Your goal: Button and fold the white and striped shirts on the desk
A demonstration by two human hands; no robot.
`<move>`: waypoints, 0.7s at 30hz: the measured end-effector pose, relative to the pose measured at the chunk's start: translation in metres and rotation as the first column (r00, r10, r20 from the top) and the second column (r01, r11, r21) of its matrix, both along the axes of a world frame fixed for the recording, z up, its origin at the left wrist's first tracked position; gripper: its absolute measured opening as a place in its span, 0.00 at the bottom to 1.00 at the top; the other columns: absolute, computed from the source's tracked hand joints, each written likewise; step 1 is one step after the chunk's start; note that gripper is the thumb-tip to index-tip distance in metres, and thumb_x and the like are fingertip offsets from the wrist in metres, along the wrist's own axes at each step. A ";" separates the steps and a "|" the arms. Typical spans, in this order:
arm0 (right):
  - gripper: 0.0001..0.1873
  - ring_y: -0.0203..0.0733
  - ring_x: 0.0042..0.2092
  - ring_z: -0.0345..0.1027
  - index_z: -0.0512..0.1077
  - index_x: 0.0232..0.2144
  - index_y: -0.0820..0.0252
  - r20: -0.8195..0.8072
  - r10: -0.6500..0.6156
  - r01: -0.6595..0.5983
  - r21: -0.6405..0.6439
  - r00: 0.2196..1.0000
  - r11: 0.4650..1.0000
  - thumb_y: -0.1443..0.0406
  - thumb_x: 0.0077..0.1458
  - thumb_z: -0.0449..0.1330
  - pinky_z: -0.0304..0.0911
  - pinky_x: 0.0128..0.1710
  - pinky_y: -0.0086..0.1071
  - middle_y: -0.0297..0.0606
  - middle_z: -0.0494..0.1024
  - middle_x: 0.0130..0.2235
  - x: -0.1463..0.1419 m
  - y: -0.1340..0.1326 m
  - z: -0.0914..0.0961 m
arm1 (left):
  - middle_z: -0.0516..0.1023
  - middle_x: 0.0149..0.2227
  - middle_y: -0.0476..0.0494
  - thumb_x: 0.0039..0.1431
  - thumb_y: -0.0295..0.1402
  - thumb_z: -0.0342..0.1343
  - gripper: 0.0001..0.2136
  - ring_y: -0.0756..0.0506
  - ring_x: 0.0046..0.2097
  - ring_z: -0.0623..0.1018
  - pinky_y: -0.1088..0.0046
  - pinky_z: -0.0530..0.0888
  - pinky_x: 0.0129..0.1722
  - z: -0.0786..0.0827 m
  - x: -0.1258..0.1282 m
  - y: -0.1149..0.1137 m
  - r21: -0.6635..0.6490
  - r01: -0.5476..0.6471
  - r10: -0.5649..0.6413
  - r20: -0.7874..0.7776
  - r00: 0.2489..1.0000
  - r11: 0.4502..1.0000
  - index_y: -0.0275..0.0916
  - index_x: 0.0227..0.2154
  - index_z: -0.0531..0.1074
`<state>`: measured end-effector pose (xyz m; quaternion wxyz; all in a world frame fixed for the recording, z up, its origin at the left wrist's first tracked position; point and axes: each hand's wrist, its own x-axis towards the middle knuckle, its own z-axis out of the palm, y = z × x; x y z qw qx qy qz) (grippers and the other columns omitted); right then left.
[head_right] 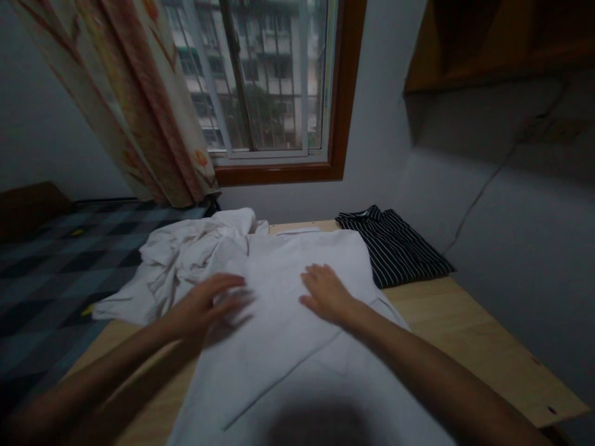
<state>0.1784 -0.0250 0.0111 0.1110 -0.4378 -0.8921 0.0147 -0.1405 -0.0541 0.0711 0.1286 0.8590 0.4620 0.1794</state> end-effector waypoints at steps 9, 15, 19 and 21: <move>0.39 0.47 0.62 0.54 0.58 0.59 0.63 -0.044 0.833 -0.833 0.023 0.552 0.553 0.44 0.55 0.56 0.54 0.59 0.39 0.48 0.62 0.62 -0.142 -0.110 0.030 | 0.79 0.43 0.38 0.52 0.44 0.56 0.25 0.40 0.45 0.78 0.68 0.72 0.44 0.019 -0.025 0.119 0.040 -0.676 0.676 -0.101 0.730 0.736 0.34 0.49 0.70; 0.19 0.49 0.60 0.58 0.64 0.55 0.57 0.069 0.888 -0.888 -0.047 0.454 0.457 0.61 0.64 0.51 0.56 0.57 0.51 0.39 0.68 0.58 -0.175 -0.123 0.016 | 0.78 0.45 0.31 0.48 0.47 0.57 0.21 0.32 0.47 0.77 0.63 0.72 0.41 0.023 -0.017 0.128 0.153 -0.726 0.718 -0.381 0.583 0.670 0.35 0.38 0.76; 0.14 0.46 0.52 0.67 0.69 0.49 0.54 0.075 0.915 -0.915 -0.037 0.397 0.401 0.66 0.64 0.49 0.60 0.52 0.48 0.37 0.75 0.51 -0.189 -0.127 0.016 | 0.79 0.42 0.37 0.50 0.43 0.56 0.16 0.36 0.45 0.78 0.68 0.72 0.40 0.023 -0.022 0.137 0.140 -0.662 0.661 -0.358 0.659 0.736 0.38 0.37 0.76; 0.13 0.44 0.51 0.68 0.71 0.47 0.55 0.080 0.943 -0.943 -0.060 0.324 0.329 0.68 0.62 0.51 0.62 0.49 0.43 0.36 0.77 0.49 -0.194 -0.128 0.017 | 0.80 0.41 0.38 0.50 0.41 0.56 0.15 0.37 0.44 0.78 0.70 0.72 0.39 0.021 -0.024 0.140 0.149 -0.609 0.619 -0.340 0.708 0.779 0.38 0.37 0.76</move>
